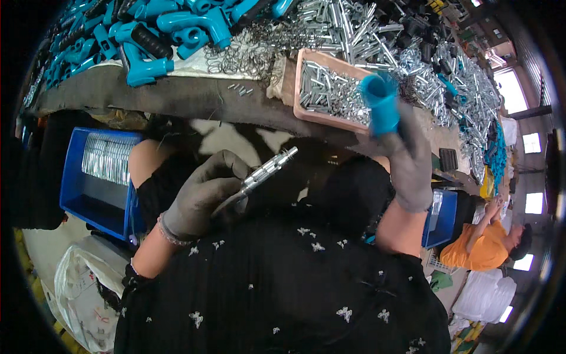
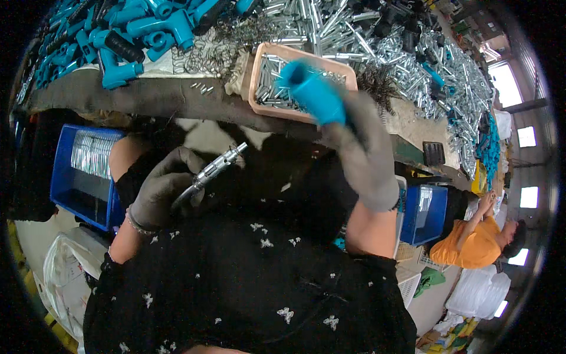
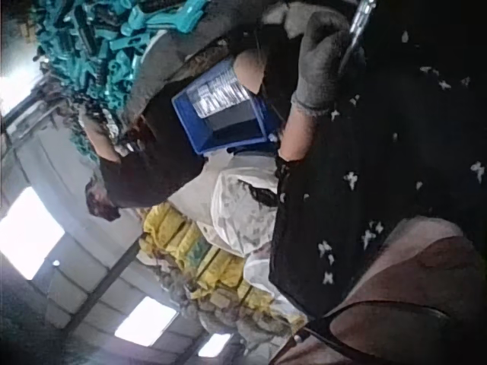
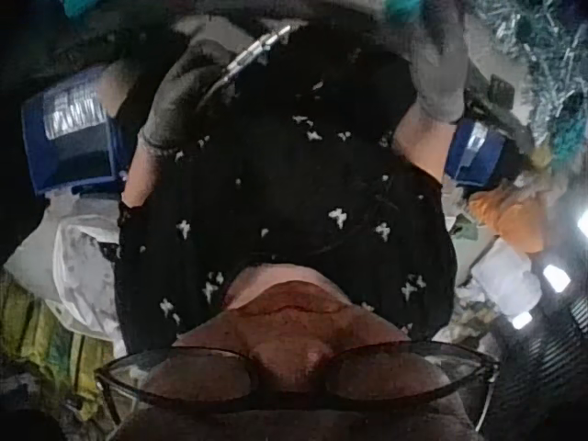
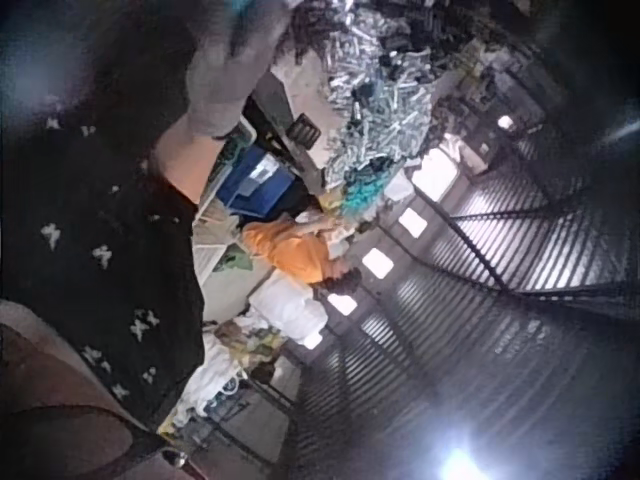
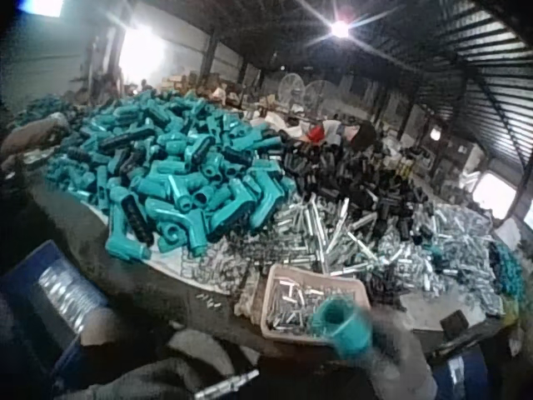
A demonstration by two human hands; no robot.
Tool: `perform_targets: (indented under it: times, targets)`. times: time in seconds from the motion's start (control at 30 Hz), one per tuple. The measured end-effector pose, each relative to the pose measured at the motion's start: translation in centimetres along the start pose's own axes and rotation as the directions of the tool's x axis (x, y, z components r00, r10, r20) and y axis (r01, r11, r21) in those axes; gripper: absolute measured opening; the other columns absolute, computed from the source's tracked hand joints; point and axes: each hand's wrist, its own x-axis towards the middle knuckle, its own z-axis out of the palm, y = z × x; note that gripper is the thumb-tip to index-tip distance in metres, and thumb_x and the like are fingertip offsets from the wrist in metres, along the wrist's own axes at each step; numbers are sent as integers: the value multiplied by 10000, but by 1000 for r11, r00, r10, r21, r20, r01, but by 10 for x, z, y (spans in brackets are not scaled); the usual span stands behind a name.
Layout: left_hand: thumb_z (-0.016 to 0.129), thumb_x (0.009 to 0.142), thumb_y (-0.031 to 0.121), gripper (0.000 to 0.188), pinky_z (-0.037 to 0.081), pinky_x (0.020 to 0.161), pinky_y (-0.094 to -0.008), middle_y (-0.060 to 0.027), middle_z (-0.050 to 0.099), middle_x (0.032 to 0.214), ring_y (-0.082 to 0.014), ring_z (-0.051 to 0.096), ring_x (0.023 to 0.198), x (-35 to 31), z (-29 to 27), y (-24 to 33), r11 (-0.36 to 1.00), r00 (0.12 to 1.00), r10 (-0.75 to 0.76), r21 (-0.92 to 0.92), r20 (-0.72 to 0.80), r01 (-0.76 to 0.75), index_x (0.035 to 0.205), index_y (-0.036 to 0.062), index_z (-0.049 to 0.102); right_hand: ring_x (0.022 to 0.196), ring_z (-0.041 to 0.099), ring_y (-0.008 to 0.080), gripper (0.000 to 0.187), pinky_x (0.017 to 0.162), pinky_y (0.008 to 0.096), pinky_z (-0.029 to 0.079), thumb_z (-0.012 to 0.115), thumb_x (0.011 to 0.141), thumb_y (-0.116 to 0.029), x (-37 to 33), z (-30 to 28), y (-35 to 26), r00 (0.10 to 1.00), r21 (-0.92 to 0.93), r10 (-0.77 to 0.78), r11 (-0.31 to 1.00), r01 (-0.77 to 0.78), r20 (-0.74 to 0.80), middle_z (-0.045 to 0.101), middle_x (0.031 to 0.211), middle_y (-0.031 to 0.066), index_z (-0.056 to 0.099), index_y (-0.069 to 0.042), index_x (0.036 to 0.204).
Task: Assembling blue plastic handles with metal tubes, internal springs, and fasteners at an industrial workbench.
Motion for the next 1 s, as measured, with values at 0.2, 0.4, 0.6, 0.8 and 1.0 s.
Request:
perform_targets:
  times: [0.2, 0.4, 0.6, 0.8, 1.0]
  targets:
    - [560, 909, 110, 104, 399, 492, -223, -73, 634, 789, -98, 553, 589, 1, 11, -6, 997, 993, -74, -37, -86, 71, 993, 55, 533, 954, 619, 133, 214, 849, 279, 482, 661, 839, -30, -23, -10, 33, 983, 18, 141, 989, -144, 121, 683, 1037, 62, 706, 9, 1045]
    - [590, 878, 60, 110, 406, 513, -223, -20, 575, 868, -90, 544, 631, 2, 16, -13, 997, 997, -79, 17, 4, 79, 957, 74, 514, 778, 593, 85, 194, 697, 237, 467, 674, 845, -54, -20, 1, 52, 922, 199, 197, 941, -272, 333, 679, 954, 24, 704, -15, 1032]
    - [631, 857, 51, 141, 439, 629, -230, 1, 550, 903, -74, 543, 709, 4, 18, -9, 983, 994, -106, 152, 28, 100, 942, 76, 521, 695, 563, 67, 187, 591, 221, 441, 686, 853, -80, -18, -6, 60, 860, 214, 298, 886, -410, 414, 662, 904, 18, 705, -23, 1030]
    - [631, 862, 49, 137, 447, 695, -229, 8, 553, 937, -65, 544, 796, 6, 19, -8, 972, 988, -152, 184, 32, 143, 958, 70, 535, 691, 564, 55, 192, 584, 216, 435, 701, 844, -69, -22, -9, 73, 876, 301, 172, 894, -331, 451, 664, 922, 15, 703, -26, 1031]
    - [620, 910, 100, 102, 425, 813, -231, 14, 554, 958, -61, 503, 886, 14, 19, -13, 967, 985, -83, 250, 153, 42, 973, 63, 549, 883, 632, 157, 213, 786, 298, 504, 735, 832, -58, -36, 18, 63, 877, 120, 17, 989, -85, 479, 663, 1035, 83, 695, -25, 1039]
